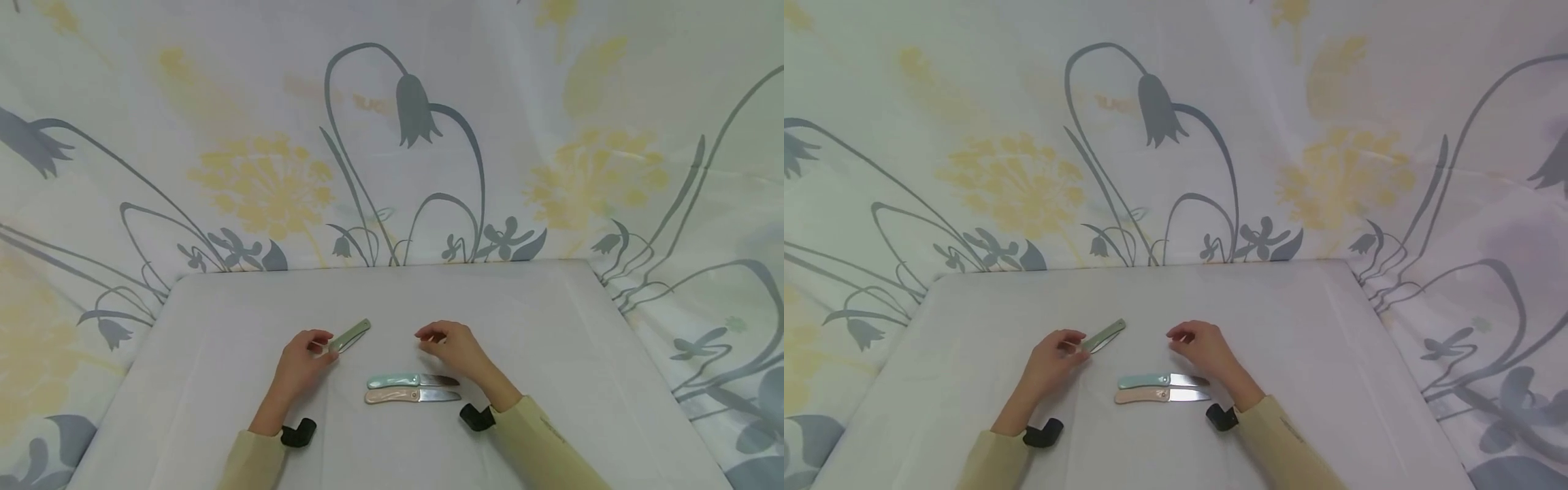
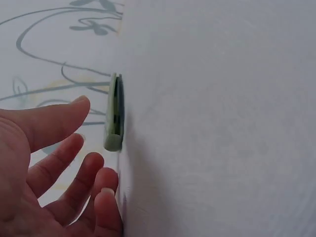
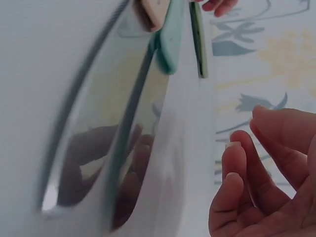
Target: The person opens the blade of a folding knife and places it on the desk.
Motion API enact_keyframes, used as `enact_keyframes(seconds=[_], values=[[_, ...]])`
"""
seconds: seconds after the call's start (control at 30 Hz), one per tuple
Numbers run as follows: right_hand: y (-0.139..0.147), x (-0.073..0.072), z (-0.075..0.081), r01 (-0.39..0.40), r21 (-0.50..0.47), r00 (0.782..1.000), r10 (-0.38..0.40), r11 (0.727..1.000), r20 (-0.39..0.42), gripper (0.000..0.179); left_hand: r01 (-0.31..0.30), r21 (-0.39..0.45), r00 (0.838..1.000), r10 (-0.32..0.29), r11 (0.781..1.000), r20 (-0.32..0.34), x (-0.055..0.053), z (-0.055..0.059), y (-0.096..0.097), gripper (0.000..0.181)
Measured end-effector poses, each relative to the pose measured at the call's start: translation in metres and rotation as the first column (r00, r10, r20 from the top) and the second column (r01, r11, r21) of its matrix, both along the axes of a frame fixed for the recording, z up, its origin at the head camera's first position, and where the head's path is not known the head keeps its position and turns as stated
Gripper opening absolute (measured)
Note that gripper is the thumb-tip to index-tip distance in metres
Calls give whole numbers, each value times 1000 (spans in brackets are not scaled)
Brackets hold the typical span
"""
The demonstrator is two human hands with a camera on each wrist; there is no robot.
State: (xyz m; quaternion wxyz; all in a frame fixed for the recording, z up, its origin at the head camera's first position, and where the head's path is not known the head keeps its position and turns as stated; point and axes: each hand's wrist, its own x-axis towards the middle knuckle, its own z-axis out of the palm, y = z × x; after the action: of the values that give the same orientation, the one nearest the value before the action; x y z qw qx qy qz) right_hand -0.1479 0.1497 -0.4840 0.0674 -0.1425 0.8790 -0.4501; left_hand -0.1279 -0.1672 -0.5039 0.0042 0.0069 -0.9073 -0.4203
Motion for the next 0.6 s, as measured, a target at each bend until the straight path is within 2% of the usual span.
enact_keyframes(seconds=[0.17,0.3,0.43,0.6], values=[[-27,-19,1,-16,-34,999,17,999,35,17,-15,6,999,15,1000,43,-5,-3,-3,35],[-50,-33,-2,-37,-37,997,39,999,60,18,-12,-1,999,12,1000,48,-8,-3,-2,33],[-68,-45,-9,-20,-64,995,26,998,94,24,-10,-5,999,10,1000,48,-11,-4,0,31],[-83,-54,-17,-23,-74,992,32,997,121,32,-7,-12,999,7,1000,53,-13,-5,0,27]])
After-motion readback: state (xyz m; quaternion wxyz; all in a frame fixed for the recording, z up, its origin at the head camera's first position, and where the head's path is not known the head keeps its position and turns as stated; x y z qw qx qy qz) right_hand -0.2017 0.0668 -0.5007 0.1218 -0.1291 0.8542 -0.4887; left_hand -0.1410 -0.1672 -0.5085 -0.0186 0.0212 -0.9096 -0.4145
